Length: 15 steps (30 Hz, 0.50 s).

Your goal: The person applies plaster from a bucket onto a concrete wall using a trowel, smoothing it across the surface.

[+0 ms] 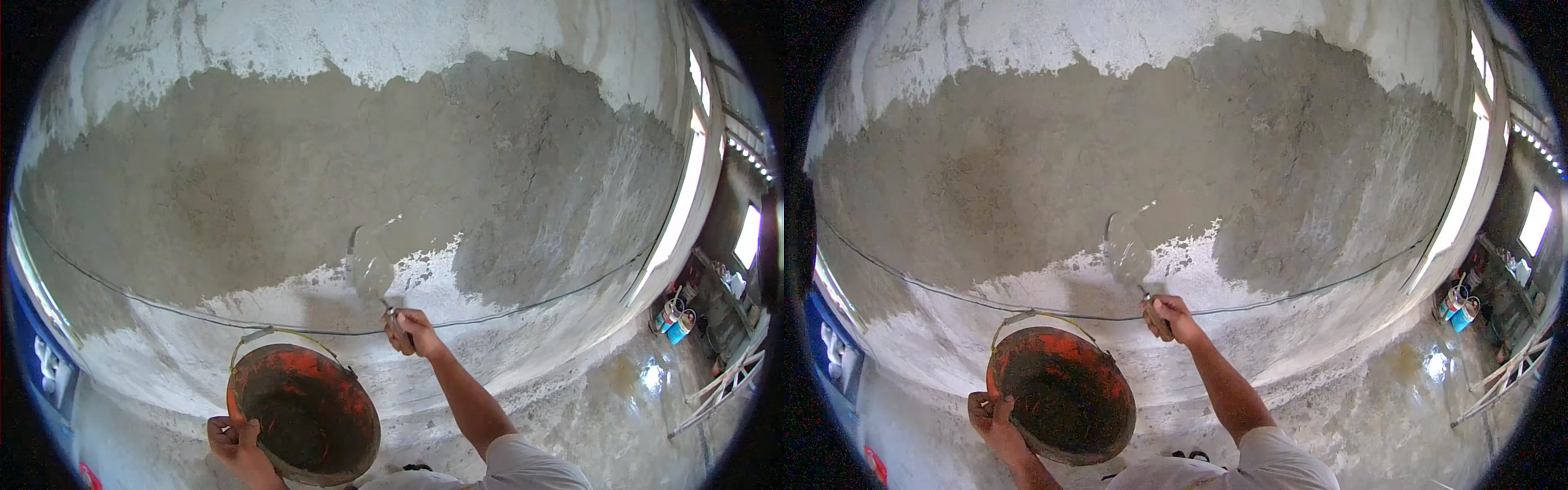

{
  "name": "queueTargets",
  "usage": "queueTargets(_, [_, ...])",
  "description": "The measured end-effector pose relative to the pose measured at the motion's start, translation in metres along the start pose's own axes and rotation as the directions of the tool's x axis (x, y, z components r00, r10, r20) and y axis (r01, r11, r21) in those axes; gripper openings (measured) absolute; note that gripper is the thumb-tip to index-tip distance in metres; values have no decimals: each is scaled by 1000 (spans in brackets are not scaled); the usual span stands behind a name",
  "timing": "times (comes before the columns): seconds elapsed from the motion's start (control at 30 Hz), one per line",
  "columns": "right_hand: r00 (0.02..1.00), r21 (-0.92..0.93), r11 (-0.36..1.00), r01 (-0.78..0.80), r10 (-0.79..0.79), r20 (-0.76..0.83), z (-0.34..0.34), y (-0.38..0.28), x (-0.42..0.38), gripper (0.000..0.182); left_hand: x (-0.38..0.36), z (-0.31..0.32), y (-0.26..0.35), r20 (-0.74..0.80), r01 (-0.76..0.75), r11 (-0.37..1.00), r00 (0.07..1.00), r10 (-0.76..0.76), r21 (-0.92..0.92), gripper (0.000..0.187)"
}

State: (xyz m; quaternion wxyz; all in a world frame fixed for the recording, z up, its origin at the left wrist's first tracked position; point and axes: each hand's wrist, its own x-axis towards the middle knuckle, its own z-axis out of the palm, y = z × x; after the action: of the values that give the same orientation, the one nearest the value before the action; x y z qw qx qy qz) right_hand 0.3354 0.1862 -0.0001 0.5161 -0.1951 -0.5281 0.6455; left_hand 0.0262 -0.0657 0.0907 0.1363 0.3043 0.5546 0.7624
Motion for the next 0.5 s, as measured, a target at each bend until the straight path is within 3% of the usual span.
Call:
queueTargets(0.07, [996,-79,993,83,-80,46,5,1,-2,51,3,-2,-3,-5,-31,996,1000,31,-86,24])
queueTargets(0.1, [995,-84,993,84,-79,56,4,-2,2,51,4,-6,-3,-3,9,999,1000,-9,-34,24])
queueTargets(0.17, [966,-112,961,252,-257,-35,-2,-8,5,49,4,-8,-1,-9,53,998,999,-52,23,24])
queueTargets(0.3, [962,-76,970,230,-239,-131,-9,-3,27,43,0,-5,5,-66,65,993,996,-59,99,26])
queueTargets(0.37, [972,-58,980,191,-197,-132,-6,18,22,38,2,-10,-1,-74,92,986,994,-83,139,26])
queueTargets(0.43, [994,-163,986,32,-48,-96,-8,51,11,33,7,-20,-17,-9,52,999,999,-52,4,29])
queueTargets(0.5, [994,-204,975,-84,66,-92,-7,72,-6,29,4,-15,-9,-52,52,996,997,-48,73,29])
